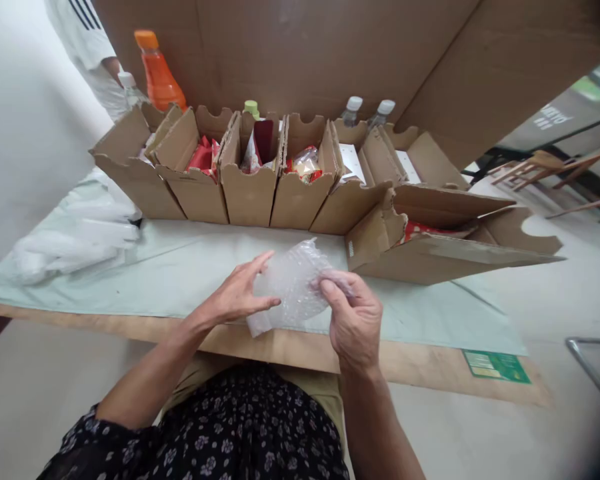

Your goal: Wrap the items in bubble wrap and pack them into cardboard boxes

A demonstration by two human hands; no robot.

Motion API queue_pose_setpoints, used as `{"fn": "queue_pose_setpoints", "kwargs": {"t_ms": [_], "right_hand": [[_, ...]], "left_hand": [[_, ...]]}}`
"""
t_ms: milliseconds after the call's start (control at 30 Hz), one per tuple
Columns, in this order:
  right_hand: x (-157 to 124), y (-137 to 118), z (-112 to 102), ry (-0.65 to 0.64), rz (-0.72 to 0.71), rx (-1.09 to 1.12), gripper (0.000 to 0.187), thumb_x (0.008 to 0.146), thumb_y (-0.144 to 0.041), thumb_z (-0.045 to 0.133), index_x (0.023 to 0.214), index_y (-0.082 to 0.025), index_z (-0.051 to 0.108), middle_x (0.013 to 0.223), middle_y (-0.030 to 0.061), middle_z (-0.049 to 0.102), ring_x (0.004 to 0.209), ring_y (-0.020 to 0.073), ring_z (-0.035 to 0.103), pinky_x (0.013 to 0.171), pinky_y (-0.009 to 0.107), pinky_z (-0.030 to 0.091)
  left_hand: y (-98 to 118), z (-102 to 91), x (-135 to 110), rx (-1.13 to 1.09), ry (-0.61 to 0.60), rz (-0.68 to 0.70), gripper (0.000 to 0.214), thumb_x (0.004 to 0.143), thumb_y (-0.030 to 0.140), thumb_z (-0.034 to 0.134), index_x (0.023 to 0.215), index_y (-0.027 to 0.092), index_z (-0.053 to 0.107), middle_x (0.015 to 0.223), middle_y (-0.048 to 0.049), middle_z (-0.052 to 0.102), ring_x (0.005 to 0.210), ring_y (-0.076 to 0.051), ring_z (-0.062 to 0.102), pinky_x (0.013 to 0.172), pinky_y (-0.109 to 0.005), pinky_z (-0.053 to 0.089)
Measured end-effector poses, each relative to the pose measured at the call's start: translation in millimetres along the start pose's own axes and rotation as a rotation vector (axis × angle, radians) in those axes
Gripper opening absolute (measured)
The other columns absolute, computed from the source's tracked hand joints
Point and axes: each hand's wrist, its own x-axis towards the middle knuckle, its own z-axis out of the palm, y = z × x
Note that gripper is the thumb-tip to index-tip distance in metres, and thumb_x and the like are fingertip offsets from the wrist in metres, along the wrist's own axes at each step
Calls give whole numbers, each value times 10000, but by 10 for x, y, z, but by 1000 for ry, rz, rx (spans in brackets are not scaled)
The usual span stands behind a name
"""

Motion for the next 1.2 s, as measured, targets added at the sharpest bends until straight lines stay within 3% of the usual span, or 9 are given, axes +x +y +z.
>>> {"fn": "queue_pose_setpoints", "kwargs": {"t_ms": [100,200,400,567,733,900,1033,1133,1200], "right_hand": [[28,-165,-138,187,-112,27,69,852,-222,792,914,-250,805,822,-22,776,759,129,717,747,259,571],[80,-298,-363,466,-213,69,92,768,-183,806,841,-232,780,802,-26,741,744,131,684,744,272,571],[8,-324,-814,682,-266,108,138,723,-171,802,819,-217,715,832,-35,685,810,134,653,810,283,569],[-187,38,-1030,718,-149,-25,241,733,-288,850,875,-221,667,847,-36,678,811,147,655,868,340,561],[-325,478,-1312,479,43,-608,416,759,-475,777,1044,-185,689,1071,106,752,1017,280,687,980,529,528],[-515,401,-1571,470,-100,-972,504,887,-434,666,1311,-163,642,1445,204,619,1387,370,533,1172,640,365],[-411,370,-1058,237,-189,-915,403,954,-388,617,1328,-247,669,1469,135,639,1389,327,557,1209,570,366],[-275,548,-442,-149,-195,-798,393,920,-411,644,1293,-306,713,1444,86,681,1376,364,583,1151,602,422],[-235,672,-225,-370,-169,-758,336,870,-460,686,1183,-367,765,1385,66,723,1340,401,612,1096,618,463]], "left_hand": [[-109,31,95,134,-161,-35,275,804,322,695,1064,236,712,1094,-72,738,1073,-296,642,1035,-489,476],[-218,33,60,179,-185,-76,39,747,253,630,762,220,646,873,-58,700,943,-284,623,957,-469,484],[-230,-241,-116,-82,-172,-172,155,806,366,608,786,213,628,808,-26,695,778,-190,642,744,-310,512],[-243,-531,-64,-283,32,-250,287,740,470,777,884,231,710,703,-3,642,603,-159,568,553,-258,427],[-501,-427,13,267,218,-162,313,719,410,741,992,257,745,773,-33,684,751,-259,642,749,-377,533],[-627,-297,-296,463,437,-33,453,881,417,655,1310,271,649,1348,-126,659,1323,-454,538,1160,-667,371],[-412,54,-488,345,313,65,437,943,380,651,1375,328,613,1538,-98,552,1506,-490,370,1254,-742,195],[-286,366,-453,366,136,77,439,923,371,705,1352,285,665,1556,-145,565,1514,-484,405,1255,-770,149],[-302,416,-404,398,82,56,488,891,359,753,1365,284,669,1567,-136,571,1511,-432,445,1275,-713,197]]}}
